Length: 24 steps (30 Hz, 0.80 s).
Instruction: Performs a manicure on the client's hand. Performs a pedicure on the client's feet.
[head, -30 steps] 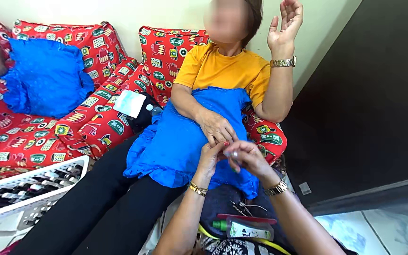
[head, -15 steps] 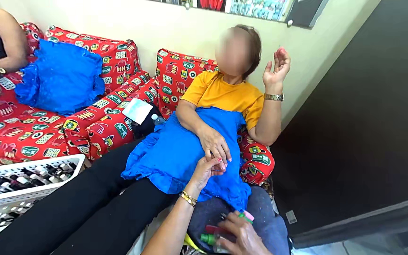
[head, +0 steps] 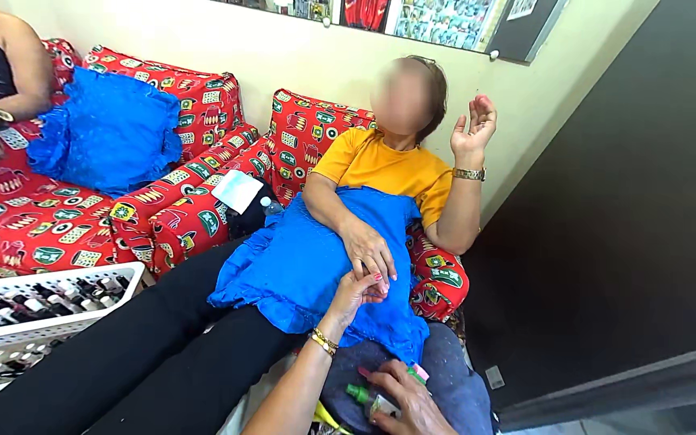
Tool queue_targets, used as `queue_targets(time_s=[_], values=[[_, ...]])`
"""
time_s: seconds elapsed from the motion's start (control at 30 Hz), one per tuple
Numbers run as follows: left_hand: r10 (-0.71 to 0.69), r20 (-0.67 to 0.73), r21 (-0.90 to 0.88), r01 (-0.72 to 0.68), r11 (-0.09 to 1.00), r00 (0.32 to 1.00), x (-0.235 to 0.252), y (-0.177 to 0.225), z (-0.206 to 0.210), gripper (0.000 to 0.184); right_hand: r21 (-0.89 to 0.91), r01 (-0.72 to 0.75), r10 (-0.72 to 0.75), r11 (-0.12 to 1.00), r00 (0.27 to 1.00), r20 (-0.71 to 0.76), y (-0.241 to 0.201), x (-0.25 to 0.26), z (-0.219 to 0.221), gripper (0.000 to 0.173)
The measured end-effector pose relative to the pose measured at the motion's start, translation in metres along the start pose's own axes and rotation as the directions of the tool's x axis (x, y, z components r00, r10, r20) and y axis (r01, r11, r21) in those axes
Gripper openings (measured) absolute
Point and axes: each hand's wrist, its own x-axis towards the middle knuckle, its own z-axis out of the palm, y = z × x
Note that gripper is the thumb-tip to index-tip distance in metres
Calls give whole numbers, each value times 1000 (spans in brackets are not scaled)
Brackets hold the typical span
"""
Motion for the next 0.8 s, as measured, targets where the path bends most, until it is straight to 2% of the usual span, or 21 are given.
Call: queue_targets(time_s=[0.13, 0.27, 0.37, 0.53, 0.63, 0.73, 0.8], values=[[8, 0, 13, -8, 1000, 1000, 0, 0, -1, 11, -188, 104, -116, 977, 992, -58, 1, 1, 8, 40], [0, -3, 12, 0, 1000, 1000, 0, -1, -1, 11, -234, 60, -43, 970, 996, 78, -9, 6, 6, 47], [4, 7, 2, -4, 1000, 1000, 0, -2, -2, 11, -203, 39, -22, 979, 996, 85, -13, 7, 3, 46], [7, 21, -2, -7, 1000, 1000, 0, -1, -3, 12, 70, -8, 12, 998, 998, -55, -2, 3, -18, 41], [8, 30, -11, -7, 1000, 1000, 1, -2, -3, 12, 313, -33, 84, 949, 985, -150, 8, 0, -29, 39], [-3, 26, -2, 3, 1000, 1000, 0, -1, -3, 13, 612, -36, 205, 790, 956, -209, 9, 0, -39, 40], [-8, 20, 5, 7, 1000, 1000, 0, 0, -2, 14, 789, 7, 276, 615, 935, -223, 7, 5, -44, 48]])
